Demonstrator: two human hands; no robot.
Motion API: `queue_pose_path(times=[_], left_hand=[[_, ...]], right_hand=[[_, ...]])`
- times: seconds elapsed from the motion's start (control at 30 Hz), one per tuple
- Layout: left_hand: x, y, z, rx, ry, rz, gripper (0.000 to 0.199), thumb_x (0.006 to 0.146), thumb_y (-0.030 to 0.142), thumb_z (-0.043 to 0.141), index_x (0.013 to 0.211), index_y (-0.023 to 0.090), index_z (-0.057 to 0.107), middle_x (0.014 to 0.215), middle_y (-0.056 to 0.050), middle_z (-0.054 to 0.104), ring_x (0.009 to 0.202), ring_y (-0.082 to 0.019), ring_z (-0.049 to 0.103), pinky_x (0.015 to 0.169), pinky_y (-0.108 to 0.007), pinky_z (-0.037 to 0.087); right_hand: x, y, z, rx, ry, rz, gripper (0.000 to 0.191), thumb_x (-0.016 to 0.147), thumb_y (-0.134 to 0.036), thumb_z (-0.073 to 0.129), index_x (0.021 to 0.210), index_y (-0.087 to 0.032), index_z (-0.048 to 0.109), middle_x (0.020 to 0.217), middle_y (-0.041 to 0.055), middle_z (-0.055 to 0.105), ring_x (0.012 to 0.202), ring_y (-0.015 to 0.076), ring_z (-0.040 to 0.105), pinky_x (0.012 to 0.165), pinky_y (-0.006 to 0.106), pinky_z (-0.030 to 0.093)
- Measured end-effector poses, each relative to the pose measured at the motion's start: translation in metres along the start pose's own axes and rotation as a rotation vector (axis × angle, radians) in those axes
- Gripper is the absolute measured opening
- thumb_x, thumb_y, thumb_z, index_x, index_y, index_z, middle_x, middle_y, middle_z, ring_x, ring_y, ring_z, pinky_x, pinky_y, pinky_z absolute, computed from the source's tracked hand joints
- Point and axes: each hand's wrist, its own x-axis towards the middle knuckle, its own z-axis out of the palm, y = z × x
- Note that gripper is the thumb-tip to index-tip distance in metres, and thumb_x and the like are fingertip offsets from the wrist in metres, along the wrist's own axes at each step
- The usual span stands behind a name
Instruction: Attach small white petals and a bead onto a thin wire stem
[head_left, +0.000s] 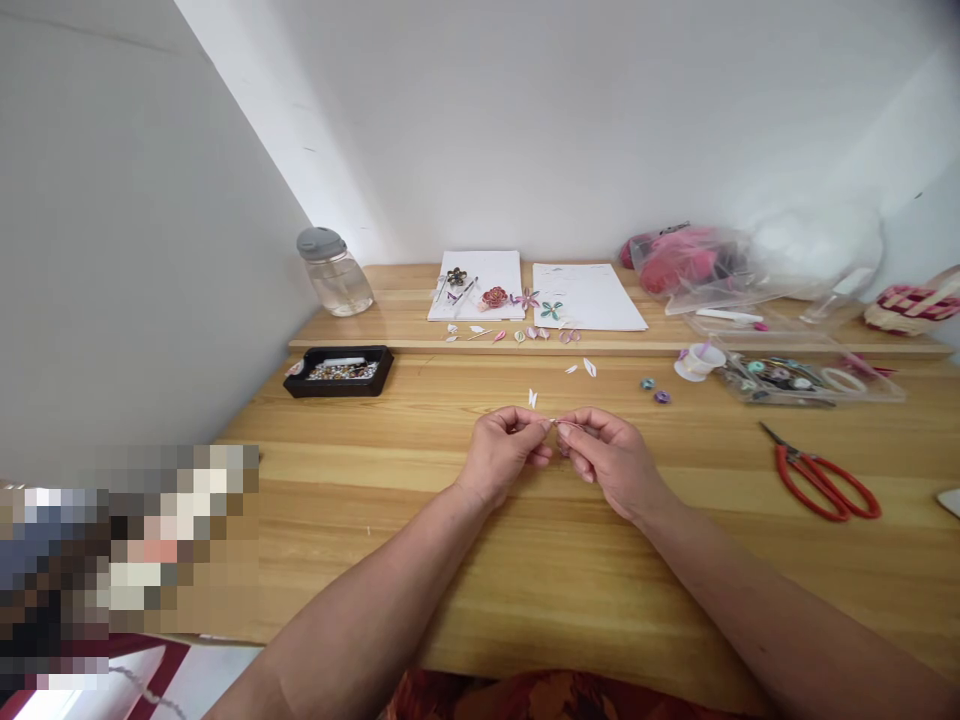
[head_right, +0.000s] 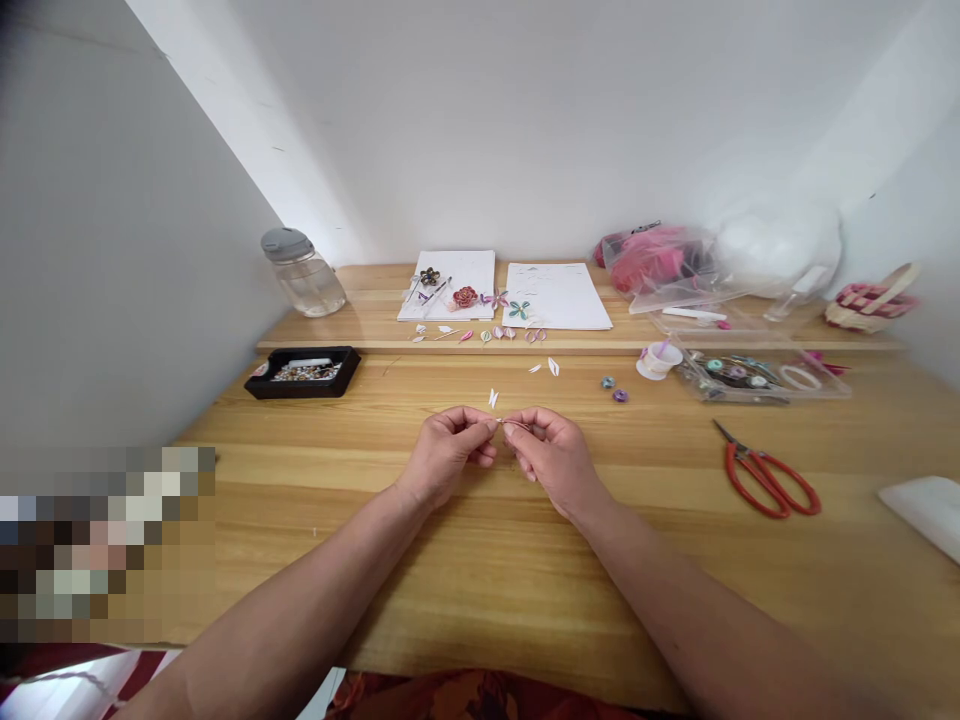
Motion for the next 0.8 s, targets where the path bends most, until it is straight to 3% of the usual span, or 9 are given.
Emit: queue_pose_path(times=[0.8], left_hand=[[0.0009,0.0001,-0.002,0.034,-0.048,0.036,0.035,0.062,0.039,0.085,0.076,0.012,0.068,0.06,-0.001,0.063,0.051,-0.009,0.054,0.053,-0.022,0.047]], right_hand=[[0.0003,-0.0029,0.0001,0.016,0.032,-0.008,0.027,0.071,-0.04,0.079,0.078,-0.017,0.066,0.058,-0.0024,0.059,0.039,0.0049,0.038,0.038,0.021,0.025]])
